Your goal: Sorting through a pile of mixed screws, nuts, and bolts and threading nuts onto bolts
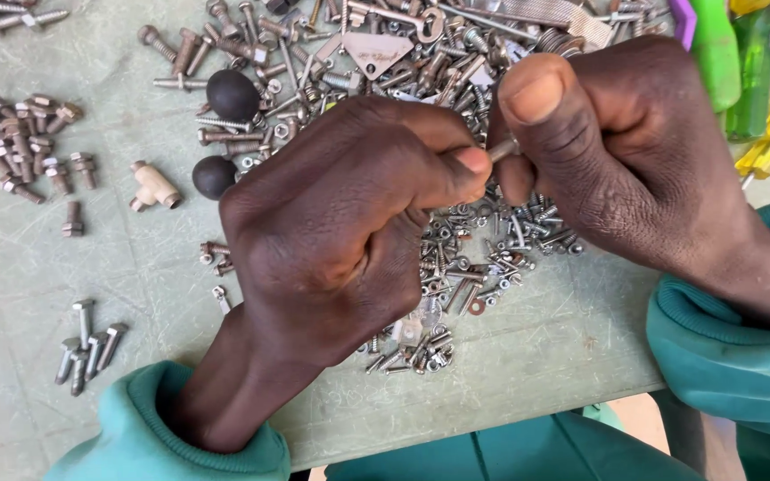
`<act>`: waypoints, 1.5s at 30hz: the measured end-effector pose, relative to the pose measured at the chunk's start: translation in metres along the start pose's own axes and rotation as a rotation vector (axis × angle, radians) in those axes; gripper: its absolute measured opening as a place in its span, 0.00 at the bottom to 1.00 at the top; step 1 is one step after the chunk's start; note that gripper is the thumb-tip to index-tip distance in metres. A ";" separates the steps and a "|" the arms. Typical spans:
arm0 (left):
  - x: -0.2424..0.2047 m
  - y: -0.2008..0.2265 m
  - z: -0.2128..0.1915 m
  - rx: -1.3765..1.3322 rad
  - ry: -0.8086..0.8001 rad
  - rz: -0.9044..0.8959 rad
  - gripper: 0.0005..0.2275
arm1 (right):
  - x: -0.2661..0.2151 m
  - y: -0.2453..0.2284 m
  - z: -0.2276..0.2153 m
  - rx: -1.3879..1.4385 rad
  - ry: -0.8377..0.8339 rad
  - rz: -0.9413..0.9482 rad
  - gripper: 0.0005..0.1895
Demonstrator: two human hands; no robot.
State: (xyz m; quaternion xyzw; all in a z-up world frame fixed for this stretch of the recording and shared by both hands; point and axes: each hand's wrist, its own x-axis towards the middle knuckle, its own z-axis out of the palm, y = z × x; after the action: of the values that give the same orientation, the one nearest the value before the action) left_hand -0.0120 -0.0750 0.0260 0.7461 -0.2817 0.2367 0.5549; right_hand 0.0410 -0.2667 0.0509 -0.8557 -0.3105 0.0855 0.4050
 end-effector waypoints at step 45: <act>-0.003 -0.012 0.003 -0.120 0.142 -0.324 0.03 | 0.002 -0.003 -0.015 -0.226 0.096 -0.198 0.31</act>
State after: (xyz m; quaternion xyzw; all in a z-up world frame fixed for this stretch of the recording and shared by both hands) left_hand -0.0054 -0.0747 0.0147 0.7287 -0.1315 0.1790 0.6478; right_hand 0.0469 -0.2741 0.0637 -0.8640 -0.3814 -0.0313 0.3272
